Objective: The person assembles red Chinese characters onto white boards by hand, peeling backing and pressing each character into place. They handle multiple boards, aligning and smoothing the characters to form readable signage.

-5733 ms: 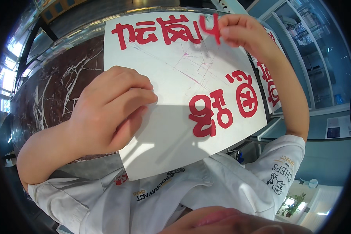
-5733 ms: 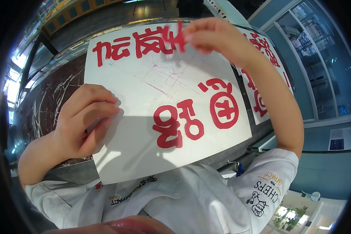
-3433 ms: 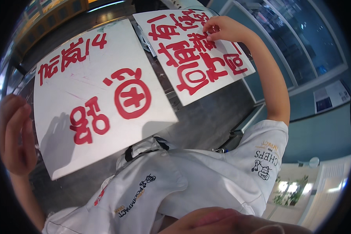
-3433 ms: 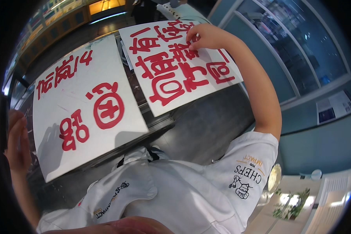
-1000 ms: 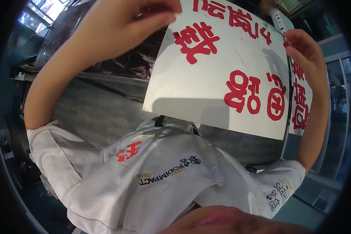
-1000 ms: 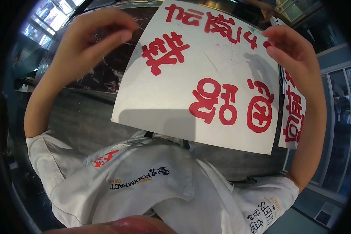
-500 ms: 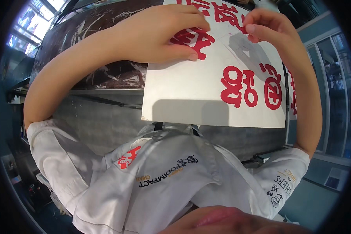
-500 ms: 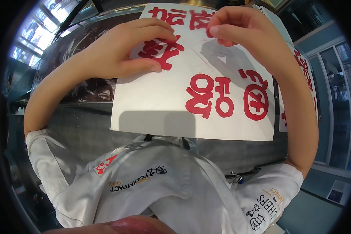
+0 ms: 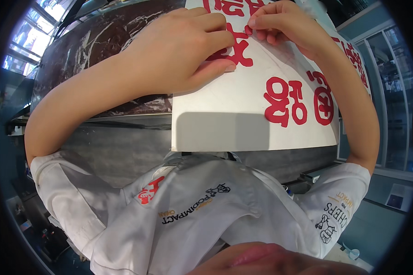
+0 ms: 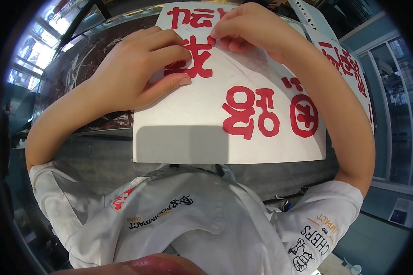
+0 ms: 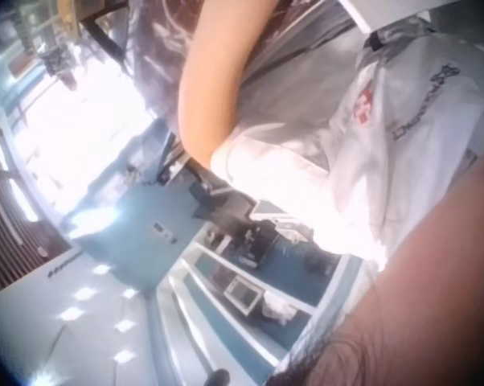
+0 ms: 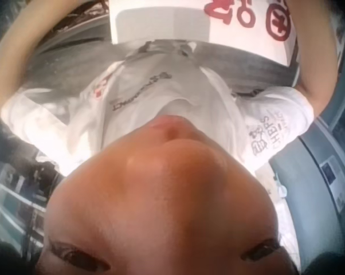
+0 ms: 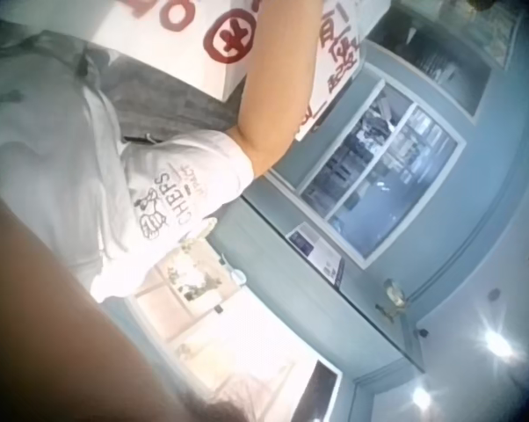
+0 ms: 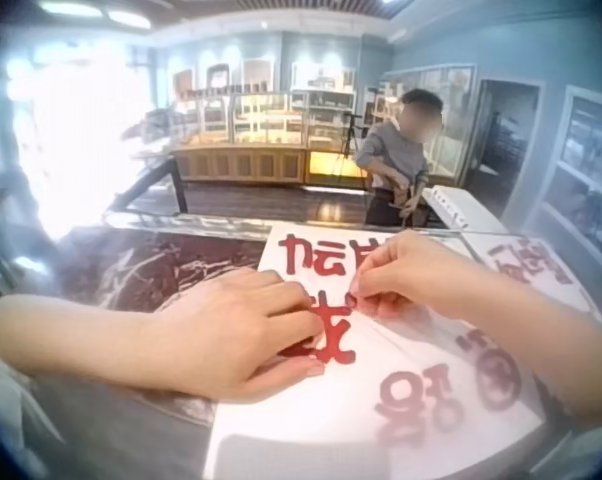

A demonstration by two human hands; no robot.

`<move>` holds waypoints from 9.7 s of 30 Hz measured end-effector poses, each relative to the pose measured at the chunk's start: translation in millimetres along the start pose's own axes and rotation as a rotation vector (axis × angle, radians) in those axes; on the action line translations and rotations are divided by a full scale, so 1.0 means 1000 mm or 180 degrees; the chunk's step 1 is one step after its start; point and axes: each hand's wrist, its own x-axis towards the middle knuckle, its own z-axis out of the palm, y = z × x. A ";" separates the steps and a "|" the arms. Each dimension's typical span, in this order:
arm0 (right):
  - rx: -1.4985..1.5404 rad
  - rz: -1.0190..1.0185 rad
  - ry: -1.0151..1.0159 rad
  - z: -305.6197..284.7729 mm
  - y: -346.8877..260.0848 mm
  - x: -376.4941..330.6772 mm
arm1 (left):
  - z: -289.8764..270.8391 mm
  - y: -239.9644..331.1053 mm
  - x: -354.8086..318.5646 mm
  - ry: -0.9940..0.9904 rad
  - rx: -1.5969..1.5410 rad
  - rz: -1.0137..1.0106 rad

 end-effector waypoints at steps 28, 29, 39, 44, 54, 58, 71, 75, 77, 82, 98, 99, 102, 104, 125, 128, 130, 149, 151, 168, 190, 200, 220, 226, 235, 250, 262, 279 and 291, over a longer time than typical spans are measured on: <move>-0.1556 -0.0867 0.1900 -0.082 -0.012 -0.098 | 0.018 -0.005 0.042 0.0113 -0.0096 0.0102; -0.1524 -0.0892 0.1957 -0.093 -0.004 -0.101 | 0.020 -0.007 0.053 0.0092 -0.0106 0.0154; -0.1483 -0.0488 0.1831 -0.163 0.061 -0.115 | 0.079 -0.016 0.178 -0.0133 -0.0130 0.0054; -0.2202 -0.1107 0.2029 -0.153 0.109 -0.105 | 0.089 -0.039 0.219 -0.0439 -0.0382 -0.0119; -0.1524 -0.1095 0.1321 -0.250 0.157 -0.118 | 0.067 -0.053 0.261 -0.0571 -0.0291 -0.0019; -0.1824 -0.1062 0.1104 -0.235 0.127 -0.087 | -0.008 -0.033 0.200 -0.0948 -0.0369 -0.0887; -0.2657 -0.2330 -0.0249 0.031 -0.018 0.123 | -0.043 -0.018 0.022 0.0197 0.0140 -0.2149; -0.2518 -0.2016 -0.0591 0.042 -0.024 0.136 | -0.045 -0.003 -0.002 0.0383 0.0029 -0.2438; -0.2393 -0.1702 -0.0705 0.040 -0.034 0.131 | -0.051 -0.001 -0.002 0.0280 -0.0097 -0.2648; -0.0932 -0.1487 -0.0765 0.015 -0.024 0.161 | -0.005 -0.035 -0.011 0.0339 0.0031 -0.2516; 0.0510 -0.0843 -0.0100 -0.059 0.007 0.162 | 0.050 -0.096 0.061 -0.0353 -0.0162 -0.2067; 0.0634 -0.0811 -0.0166 -0.059 0.008 0.160 | 0.051 -0.098 0.060 -0.0357 -0.0203 -0.2132; 0.0778 -0.0786 -0.0359 -0.063 0.002 0.141 | 0.048 -0.104 0.063 -0.0088 -0.0573 -0.2400; 0.0796 -0.0906 -0.0500 -0.066 0.002 0.144 | 0.050 -0.123 0.066 0.0467 -0.1162 -0.2714; 0.0695 -0.1666 -0.0638 -0.050 0.006 0.153 | 0.004 -0.083 0.088 0.1429 -0.3418 -0.2627; 0.1336 -0.1430 -0.0858 -0.045 -0.006 0.141 | 0.008 -0.092 0.069 0.1346 -0.3096 -0.2884; 0.1034 -0.1391 -0.0646 -0.041 -0.016 0.126 | 0.008 -0.093 0.061 0.1152 -0.2956 -0.3060; -0.0060 -0.1314 -0.0488 -0.048 -0.006 0.120 | 0.016 -0.089 0.013 0.0108 -0.1079 -0.2911; -0.0219 -0.1348 -0.0465 -0.054 -0.009 0.105 | 0.002 -0.078 0.009 -0.0003 -0.0674 -0.2854; -0.2338 -0.1423 0.0009 -0.119 0.028 0.028 | 0.003 -0.027 0.102 -0.0648 -0.0203 -0.1325; -0.2575 -0.1797 -0.0045 -0.145 0.082 -0.034 | -0.021 0.003 0.114 -0.1100 -0.0226 -0.1770; -0.2743 -0.1940 0.0018 -0.134 0.083 -0.049 | -0.011 -0.015 0.118 -0.0791 -0.0414 -0.1299; -0.2438 -0.2471 -0.0630 -0.106 0.080 -0.062 | 0.033 0.005 0.136 -0.0999 -0.1404 -0.0340; -0.2264 -0.2664 -0.0622 -0.099 0.081 -0.069 | 0.028 0.043 0.127 -0.1388 -0.1762 -0.0016; -0.2429 -0.2220 0.1222 -0.170 0.038 -0.107 | 0.066 0.069 0.120 -0.0208 -0.1602 0.0088; -0.1948 -0.2149 0.1115 -0.205 0.072 -0.112 | 0.079 0.080 0.112 -0.0402 -0.1645 0.0636; -0.2256 -0.2242 0.0579 -0.178 0.062 -0.112 | 0.082 0.082 0.111 -0.0236 -0.1586 0.0645; -0.2391 -0.2920 -0.0147 -0.073 0.120 -0.162 | 0.027 0.055 0.107 0.0389 -0.1527 -0.0796; -0.2730 -0.3445 0.0841 -0.042 0.150 -0.192 | 0.046 0.053 0.116 0.0434 -0.1745 0.0324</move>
